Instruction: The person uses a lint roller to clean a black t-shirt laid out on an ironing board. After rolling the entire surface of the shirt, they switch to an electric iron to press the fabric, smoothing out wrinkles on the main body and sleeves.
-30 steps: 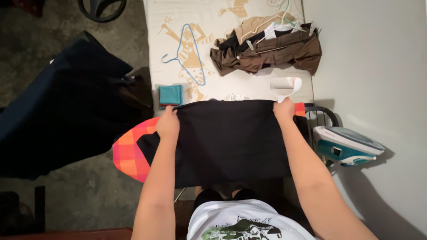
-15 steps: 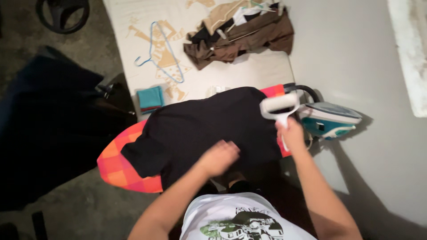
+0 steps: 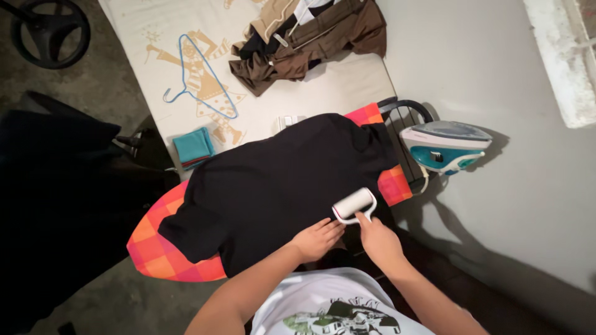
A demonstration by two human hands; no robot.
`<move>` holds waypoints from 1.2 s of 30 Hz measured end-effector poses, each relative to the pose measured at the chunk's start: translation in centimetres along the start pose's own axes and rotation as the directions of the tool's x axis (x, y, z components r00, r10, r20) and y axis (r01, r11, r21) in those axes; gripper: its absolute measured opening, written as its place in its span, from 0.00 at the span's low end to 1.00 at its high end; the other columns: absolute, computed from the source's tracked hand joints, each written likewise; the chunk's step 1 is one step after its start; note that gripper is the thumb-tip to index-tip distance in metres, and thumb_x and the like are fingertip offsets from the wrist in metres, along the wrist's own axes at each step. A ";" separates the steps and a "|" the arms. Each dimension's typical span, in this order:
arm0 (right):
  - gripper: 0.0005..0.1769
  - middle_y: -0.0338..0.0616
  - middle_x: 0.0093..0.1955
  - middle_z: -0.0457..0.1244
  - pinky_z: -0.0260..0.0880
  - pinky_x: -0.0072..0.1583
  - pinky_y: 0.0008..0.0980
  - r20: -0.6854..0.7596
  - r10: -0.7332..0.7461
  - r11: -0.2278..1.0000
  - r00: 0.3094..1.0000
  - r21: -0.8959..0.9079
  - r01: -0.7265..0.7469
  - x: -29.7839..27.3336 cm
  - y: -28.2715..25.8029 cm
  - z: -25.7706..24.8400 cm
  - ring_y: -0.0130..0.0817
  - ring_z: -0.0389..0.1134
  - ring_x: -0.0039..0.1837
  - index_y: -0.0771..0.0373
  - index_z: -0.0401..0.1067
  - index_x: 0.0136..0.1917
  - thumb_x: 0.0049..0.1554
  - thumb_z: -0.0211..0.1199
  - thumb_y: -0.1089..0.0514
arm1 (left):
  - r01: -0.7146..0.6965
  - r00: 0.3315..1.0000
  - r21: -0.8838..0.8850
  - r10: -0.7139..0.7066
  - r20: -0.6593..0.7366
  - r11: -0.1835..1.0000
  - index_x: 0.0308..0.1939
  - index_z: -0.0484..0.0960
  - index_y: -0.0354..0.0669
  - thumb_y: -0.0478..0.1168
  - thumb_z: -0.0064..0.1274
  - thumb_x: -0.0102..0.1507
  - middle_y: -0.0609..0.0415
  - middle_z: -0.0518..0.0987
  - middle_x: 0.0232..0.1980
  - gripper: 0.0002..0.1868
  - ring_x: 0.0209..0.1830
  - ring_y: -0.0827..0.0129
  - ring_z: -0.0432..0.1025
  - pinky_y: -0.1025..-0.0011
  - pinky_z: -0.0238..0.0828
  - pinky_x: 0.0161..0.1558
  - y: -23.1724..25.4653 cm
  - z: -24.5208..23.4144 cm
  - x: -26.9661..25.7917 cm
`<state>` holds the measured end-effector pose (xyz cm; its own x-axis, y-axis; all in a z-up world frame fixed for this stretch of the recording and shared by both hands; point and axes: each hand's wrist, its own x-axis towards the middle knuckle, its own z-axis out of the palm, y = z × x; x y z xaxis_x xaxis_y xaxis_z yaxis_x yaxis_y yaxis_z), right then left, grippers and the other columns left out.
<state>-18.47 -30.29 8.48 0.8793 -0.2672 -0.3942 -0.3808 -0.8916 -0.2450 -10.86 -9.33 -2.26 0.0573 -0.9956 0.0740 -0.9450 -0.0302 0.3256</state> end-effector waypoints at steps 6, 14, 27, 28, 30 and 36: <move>0.14 0.58 0.43 0.67 0.71 0.44 0.55 -0.213 -0.192 0.978 0.958 0.044 0.206 16.1 -6.2 -0.6 0.59 0.70 0.43 0.51 0.70 0.64 0.65 0.53 0.58 | 0.092 0.995 -0.005 -0.092 -0.048 0.996 0.73 0.70 0.37 0.43 0.45 0.66 0.50 0.62 0.80 0.31 0.81 0.61 0.54 0.56 0.47 0.79 -2.0 -1.6 -0.3; 0.25 0.56 0.41 0.66 0.72 0.42 0.51 -0.082 -0.110 0.993 0.991 0.031 0.113 4.4 -1.5 -0.6 0.56 0.71 0.41 0.50 0.69 0.66 0.55 0.58 0.58 | 0.202 0.974 -0.185 -0.178 0.136 0.962 0.72 0.70 0.35 0.51 0.54 0.60 0.48 0.65 0.77 0.39 0.80 0.57 0.53 0.57 0.47 0.77 -4.1 -4.7 -0.2; 0.15 0.58 0.43 0.67 0.69 0.46 0.57 -0.181 -0.149 0.974 0.972 0.144 0.176 21.0 -8.3 -1.7 0.60 0.70 0.46 0.52 0.70 0.64 0.64 0.53 0.57 | 0.047 0.989 -0.079 -0.057 -0.134 0.996 0.68 0.74 0.36 0.46 0.51 0.63 0.51 0.70 0.76 0.30 0.79 0.62 0.60 0.61 0.50 0.78 -3.9 -1.6 -1.4; 0.17 0.59 0.43 0.67 0.69 0.45 0.57 -0.183 -0.153 0.975 0.971 0.134 0.179 19.7 -8.1 -1.4 0.60 0.70 0.45 0.52 0.70 0.64 0.63 0.53 0.58 | 0.055 0.994 -0.100 -0.064 -0.092 0.993 0.68 0.74 0.36 0.45 0.52 0.63 0.51 0.69 0.76 0.31 0.79 0.61 0.59 0.60 0.49 0.78 -4.0 -1.9 -1.9; 0.19 0.59 0.42 0.67 0.68 0.44 0.57 -0.173 -0.133 0.982 0.976 0.113 0.154 14.9 -6.3 -0.6 0.60 0.69 0.43 0.51 0.70 0.65 0.61 0.54 0.58 | 0.077 0.997 -0.140 -0.080 -0.019 0.987 0.69 0.74 0.36 0.45 0.52 0.62 0.49 0.68 0.76 0.32 0.79 0.60 0.58 0.58 0.48 0.78 -3.7 -2.4 -2.3; 0.22 0.55 0.38 0.66 0.70 0.45 0.54 0.024 0.030 0.998 0.999 0.049 -0.031 -0.8 0.6 1.6 0.57 0.70 0.42 0.46 0.70 0.66 0.59 0.55 0.57 | 0.131 0.991 -0.086 -0.130 0.015 0.988 0.68 0.75 0.39 0.43 0.53 0.59 0.52 0.66 0.77 0.32 0.80 0.62 0.55 0.56 0.46 0.77 -3.4 -4.1 -7.0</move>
<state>-19.87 -30.03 7.21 0.8603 -0.2853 -0.4224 -0.4217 -0.8639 -0.2754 -6.73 -1.90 -0.02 0.1747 -0.9845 0.0171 -0.8981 -0.1522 0.4127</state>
